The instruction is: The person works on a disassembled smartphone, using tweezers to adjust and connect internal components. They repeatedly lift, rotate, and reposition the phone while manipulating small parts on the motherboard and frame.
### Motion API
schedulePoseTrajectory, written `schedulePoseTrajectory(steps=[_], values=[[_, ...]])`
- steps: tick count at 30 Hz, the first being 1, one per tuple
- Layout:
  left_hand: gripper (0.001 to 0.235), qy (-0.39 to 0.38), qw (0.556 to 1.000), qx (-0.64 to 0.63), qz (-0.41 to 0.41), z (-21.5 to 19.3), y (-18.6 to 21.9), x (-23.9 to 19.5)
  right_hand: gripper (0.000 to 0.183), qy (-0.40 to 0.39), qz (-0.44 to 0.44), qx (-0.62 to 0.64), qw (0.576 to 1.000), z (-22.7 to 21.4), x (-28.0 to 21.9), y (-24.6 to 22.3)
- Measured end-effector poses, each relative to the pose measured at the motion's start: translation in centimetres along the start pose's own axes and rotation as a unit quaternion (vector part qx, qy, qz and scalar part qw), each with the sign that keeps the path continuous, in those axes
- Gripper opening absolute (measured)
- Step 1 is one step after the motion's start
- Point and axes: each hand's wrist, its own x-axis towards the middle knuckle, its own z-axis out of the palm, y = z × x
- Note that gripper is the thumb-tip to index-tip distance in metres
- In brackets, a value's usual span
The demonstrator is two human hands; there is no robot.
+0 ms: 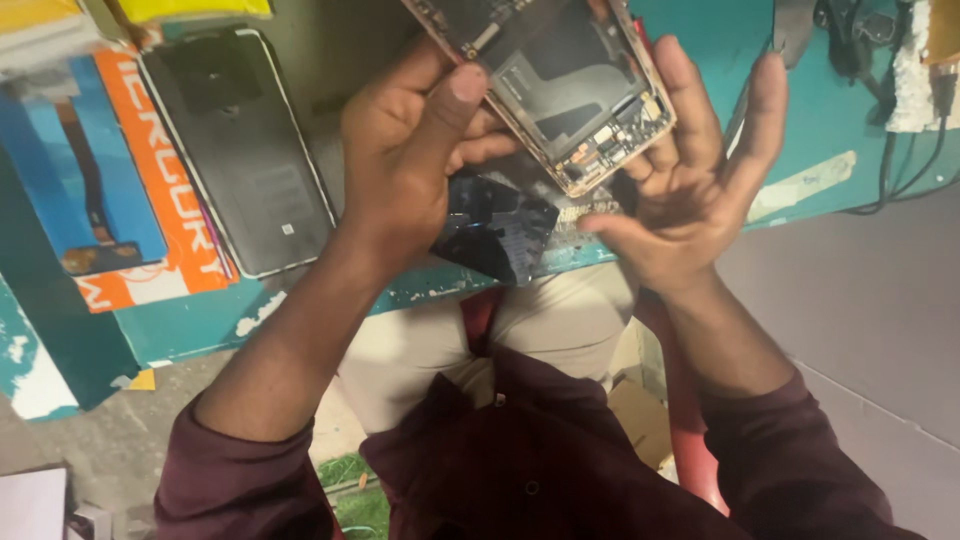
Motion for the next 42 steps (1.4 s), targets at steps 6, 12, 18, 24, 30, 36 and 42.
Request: schedulePoseTrajectory(steps=[6, 12, 18, 24, 30, 36, 42], values=[[0.038, -0.029, 0.998, 0.051, 0.015, 0.0, -0.1, 0.7, 0.07, 0.067, 0.085, 0.019, 0.994, -1.9, -0.4, 0.8], [0.039, 0.0, 0.999, 0.046, -0.002, -0.7, -0.6, 0.6, 0.05, 0.002, 0.139, 0.05, 0.989, -3.4, -1.6, 1.2], [0.041, -0.003, 0.998, 0.059, -0.005, -1.2, -0.7, 0.2, 0.04, -0.004, 0.15, 0.036, 0.988, -3.4, -2.1, 1.3], [0.04, -0.038, 0.999, 0.031, -0.004, -0.7, -0.2, -0.3, 0.036, -0.001, 0.16, 0.016, 0.987, -3.2, -2.1, 1.2], [0.039, -0.062, 0.992, 0.111, 0.004, -0.7, 1.0, -0.6, 0.034, 0.011, 0.173, 0.004, 0.985, -2.9, -1.9, 1.3], [0.036, -0.04, 0.972, 0.231, -0.002, -0.2, 1.5, -0.8, 0.038, -0.003, 0.159, 0.027, 0.987, -3.1, -1.7, 1.6], [0.033, -0.049, 0.977, 0.207, 0.025, 0.1, 2.0, -0.7, 0.041, 0.003, 0.171, 0.037, 0.985, -2.9, -1.5, 1.6]])
